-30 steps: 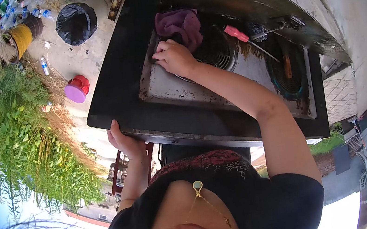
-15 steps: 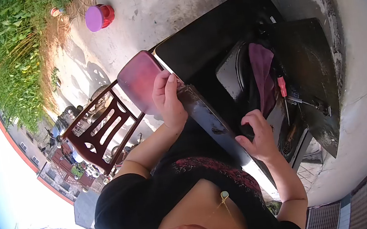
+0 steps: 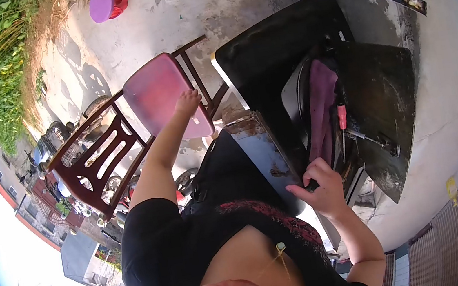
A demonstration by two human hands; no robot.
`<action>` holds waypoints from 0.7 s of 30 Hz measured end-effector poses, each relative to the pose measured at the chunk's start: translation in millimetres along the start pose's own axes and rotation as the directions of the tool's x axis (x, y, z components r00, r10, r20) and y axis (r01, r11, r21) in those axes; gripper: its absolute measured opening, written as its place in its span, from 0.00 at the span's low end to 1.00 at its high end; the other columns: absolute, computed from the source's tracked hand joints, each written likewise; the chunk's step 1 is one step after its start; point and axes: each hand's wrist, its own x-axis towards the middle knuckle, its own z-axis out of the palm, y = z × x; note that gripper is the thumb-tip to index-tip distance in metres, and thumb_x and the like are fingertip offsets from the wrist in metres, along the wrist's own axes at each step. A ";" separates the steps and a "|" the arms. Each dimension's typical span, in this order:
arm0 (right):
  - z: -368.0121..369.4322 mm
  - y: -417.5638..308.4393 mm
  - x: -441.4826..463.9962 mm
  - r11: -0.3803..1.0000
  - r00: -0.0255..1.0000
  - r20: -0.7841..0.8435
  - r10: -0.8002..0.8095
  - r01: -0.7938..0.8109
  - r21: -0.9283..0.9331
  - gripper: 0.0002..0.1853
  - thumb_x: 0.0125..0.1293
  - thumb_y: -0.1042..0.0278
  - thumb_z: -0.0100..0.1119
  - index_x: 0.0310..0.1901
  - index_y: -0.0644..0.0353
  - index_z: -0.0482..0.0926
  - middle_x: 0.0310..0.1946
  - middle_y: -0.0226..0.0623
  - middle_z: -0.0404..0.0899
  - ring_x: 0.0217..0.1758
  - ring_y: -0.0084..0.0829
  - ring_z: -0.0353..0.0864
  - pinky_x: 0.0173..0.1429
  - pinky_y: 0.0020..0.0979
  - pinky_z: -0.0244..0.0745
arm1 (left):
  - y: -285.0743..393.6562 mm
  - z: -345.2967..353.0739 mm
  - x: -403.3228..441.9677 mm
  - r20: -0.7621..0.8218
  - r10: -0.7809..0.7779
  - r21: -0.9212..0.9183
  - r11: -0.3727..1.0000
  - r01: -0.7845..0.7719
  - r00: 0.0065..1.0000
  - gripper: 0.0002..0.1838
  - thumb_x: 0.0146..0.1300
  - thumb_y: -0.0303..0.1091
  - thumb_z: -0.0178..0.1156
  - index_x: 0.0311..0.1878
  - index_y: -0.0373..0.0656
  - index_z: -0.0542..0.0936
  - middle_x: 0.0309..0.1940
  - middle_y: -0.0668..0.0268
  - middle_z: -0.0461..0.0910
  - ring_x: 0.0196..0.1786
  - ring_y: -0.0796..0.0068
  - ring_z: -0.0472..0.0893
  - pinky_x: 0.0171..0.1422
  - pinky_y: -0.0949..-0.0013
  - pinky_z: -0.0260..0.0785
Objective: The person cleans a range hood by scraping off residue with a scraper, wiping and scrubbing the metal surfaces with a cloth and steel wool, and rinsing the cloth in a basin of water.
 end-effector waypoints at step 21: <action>-1.9 11.7 -21.3 0.992 0.999 -0.013 -0.033 0.034 0.125 0.15 0.45 0.68 0.74 0.20 0.55 0.72 0.19 0.29 0.70 0.18 0.29 0.71 0.20 0.27 0.63 | -20.8 123.6 148.2 0.327 0.112 0.017 0.992 -0.125 0.938 0.16 0.64 0.37 0.48 0.47 0.42 0.81 0.48 0.56 0.80 0.50 0.60 0.79 0.56 0.51 0.66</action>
